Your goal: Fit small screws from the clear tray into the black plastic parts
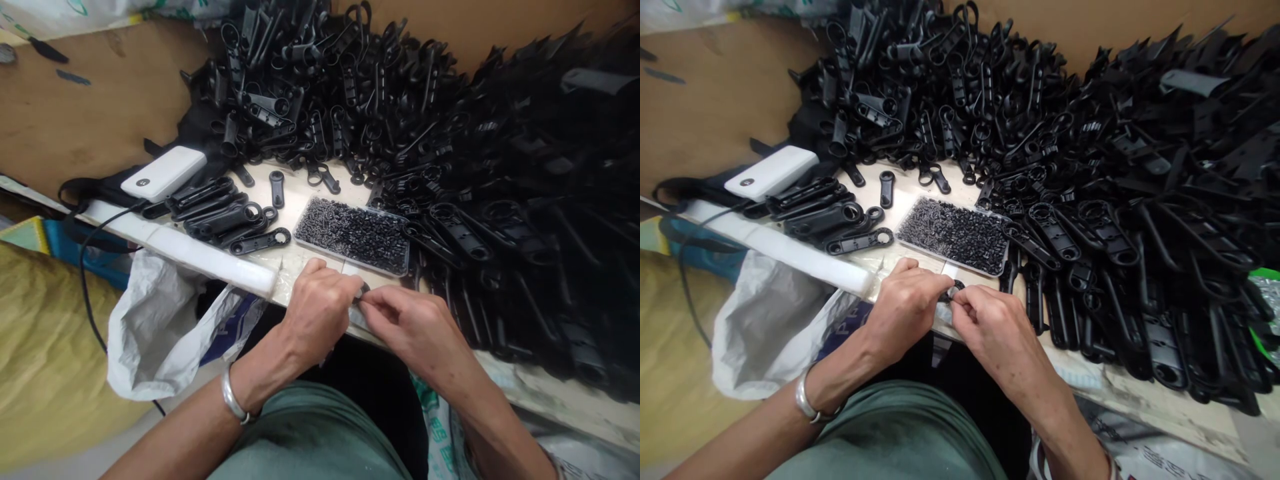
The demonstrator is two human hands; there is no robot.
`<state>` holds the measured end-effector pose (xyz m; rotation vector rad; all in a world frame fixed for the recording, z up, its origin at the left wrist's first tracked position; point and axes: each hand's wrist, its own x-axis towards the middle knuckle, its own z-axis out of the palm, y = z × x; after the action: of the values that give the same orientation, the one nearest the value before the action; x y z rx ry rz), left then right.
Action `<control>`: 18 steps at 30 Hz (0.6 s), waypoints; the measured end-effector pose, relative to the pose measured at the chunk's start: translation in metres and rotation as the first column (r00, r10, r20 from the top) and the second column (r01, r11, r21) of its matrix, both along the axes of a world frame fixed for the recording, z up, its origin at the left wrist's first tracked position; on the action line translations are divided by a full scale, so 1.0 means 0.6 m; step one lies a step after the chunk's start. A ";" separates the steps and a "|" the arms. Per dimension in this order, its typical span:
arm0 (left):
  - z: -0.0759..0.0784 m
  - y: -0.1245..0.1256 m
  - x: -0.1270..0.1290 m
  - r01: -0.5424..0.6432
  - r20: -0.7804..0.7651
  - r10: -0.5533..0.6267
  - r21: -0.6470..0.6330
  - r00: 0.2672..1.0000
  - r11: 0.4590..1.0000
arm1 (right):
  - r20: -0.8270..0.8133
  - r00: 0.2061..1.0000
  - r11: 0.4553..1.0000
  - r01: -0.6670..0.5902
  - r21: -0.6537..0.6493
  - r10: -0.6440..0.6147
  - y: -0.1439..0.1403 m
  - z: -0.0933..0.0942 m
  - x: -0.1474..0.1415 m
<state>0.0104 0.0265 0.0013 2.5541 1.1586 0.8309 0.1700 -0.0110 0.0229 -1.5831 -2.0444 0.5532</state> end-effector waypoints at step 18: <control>0.008 -0.030 -0.052 0.001 0.080 0.013 -0.173 0.997 0.985 | -0.068 0.994 0.996 0.087 0.004 -0.087 -0.004 0.017 0.016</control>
<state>-0.0206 0.0083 0.0059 2.3565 1.1612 0.7903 0.1797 -0.0137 0.0328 -1.6184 -1.9160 0.5593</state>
